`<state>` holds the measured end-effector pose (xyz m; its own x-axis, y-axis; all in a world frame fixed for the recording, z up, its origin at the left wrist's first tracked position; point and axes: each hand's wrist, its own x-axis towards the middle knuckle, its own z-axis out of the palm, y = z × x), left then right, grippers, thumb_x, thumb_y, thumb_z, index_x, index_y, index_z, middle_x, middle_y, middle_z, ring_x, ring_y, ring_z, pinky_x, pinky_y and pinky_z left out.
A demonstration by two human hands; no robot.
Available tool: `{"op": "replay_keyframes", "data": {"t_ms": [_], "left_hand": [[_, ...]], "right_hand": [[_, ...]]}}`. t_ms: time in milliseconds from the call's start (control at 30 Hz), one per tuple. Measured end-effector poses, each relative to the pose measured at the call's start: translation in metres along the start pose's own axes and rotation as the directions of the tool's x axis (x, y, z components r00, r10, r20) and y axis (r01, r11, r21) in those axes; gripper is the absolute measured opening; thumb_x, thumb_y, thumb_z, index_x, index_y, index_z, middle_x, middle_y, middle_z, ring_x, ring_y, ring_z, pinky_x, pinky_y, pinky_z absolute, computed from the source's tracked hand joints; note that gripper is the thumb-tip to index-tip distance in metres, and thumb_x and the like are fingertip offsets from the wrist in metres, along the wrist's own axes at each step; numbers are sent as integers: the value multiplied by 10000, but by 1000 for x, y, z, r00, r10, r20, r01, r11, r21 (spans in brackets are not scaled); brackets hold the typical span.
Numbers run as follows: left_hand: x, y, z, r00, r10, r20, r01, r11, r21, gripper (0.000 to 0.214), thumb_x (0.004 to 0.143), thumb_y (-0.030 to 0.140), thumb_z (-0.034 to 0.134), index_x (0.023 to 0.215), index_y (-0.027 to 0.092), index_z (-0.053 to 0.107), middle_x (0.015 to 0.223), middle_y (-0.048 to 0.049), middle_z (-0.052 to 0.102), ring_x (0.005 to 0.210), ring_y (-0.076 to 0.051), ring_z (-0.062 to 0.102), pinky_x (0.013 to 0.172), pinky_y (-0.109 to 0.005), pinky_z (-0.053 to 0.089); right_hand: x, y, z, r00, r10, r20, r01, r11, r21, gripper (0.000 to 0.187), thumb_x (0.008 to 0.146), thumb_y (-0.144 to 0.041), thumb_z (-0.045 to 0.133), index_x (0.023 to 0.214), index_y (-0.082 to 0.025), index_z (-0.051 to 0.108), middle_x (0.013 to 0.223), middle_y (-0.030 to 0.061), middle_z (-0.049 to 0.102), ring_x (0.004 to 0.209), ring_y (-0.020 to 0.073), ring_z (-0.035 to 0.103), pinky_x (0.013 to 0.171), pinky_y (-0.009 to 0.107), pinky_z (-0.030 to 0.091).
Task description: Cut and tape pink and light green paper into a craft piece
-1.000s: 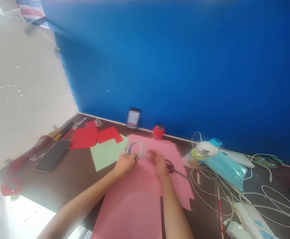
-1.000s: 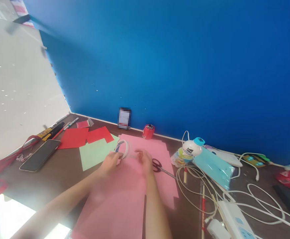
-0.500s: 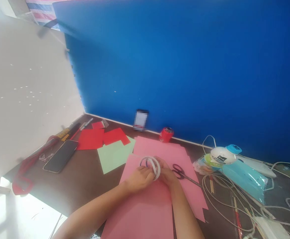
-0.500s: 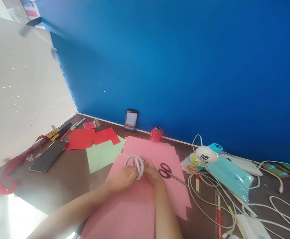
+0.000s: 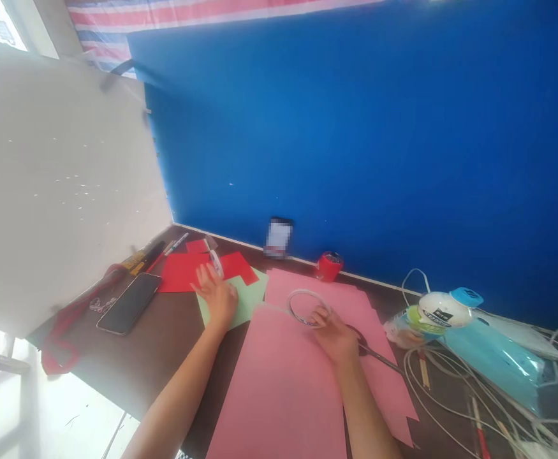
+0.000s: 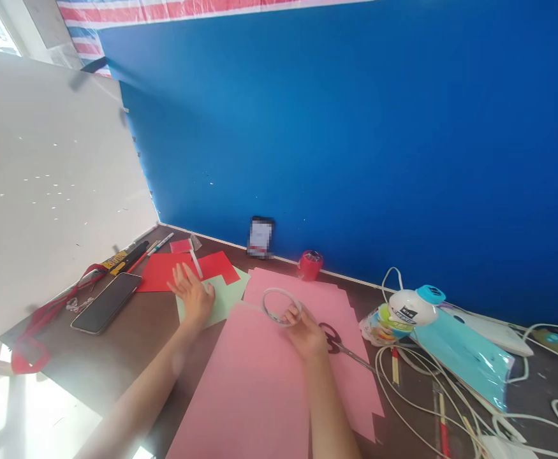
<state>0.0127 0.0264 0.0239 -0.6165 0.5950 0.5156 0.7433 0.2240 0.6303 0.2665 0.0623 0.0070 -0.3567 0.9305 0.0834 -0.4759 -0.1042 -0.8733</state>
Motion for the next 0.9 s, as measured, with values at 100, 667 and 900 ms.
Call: {"op": "replay_keyframes", "data": {"t_ms": [100,667,900], "left_hand": [[-18,8,1,954,256,159,-217,949,-227,707,765,229,474,1373,60,155,1422,-253,179,1346,-354,66,1027,-599,109],[-52,29,4,823,263,503,254,622,-741,231,828,357,504,951,205,627,910,-57,638,867,-180,612,785,-313,502],[-51,31,5,855,207,475,278,591,-757,224,793,398,548,884,201,604,920,-51,552,882,-171,598,726,-285,512]], "right_hand": [[1,2,2,1000,26,9,-26,999,27,150,723,-399,573,747,-252,586,655,-4,416,504,123,359,637,383,414],[-1,12,11,996,87,12,-87,993,77,226,684,-289,705,901,-259,652,957,16,664,979,178,581,981,383,377],[-1,10,13,994,107,-12,-106,992,70,184,664,-216,726,831,-242,651,990,21,668,1029,177,571,997,370,376]]}}
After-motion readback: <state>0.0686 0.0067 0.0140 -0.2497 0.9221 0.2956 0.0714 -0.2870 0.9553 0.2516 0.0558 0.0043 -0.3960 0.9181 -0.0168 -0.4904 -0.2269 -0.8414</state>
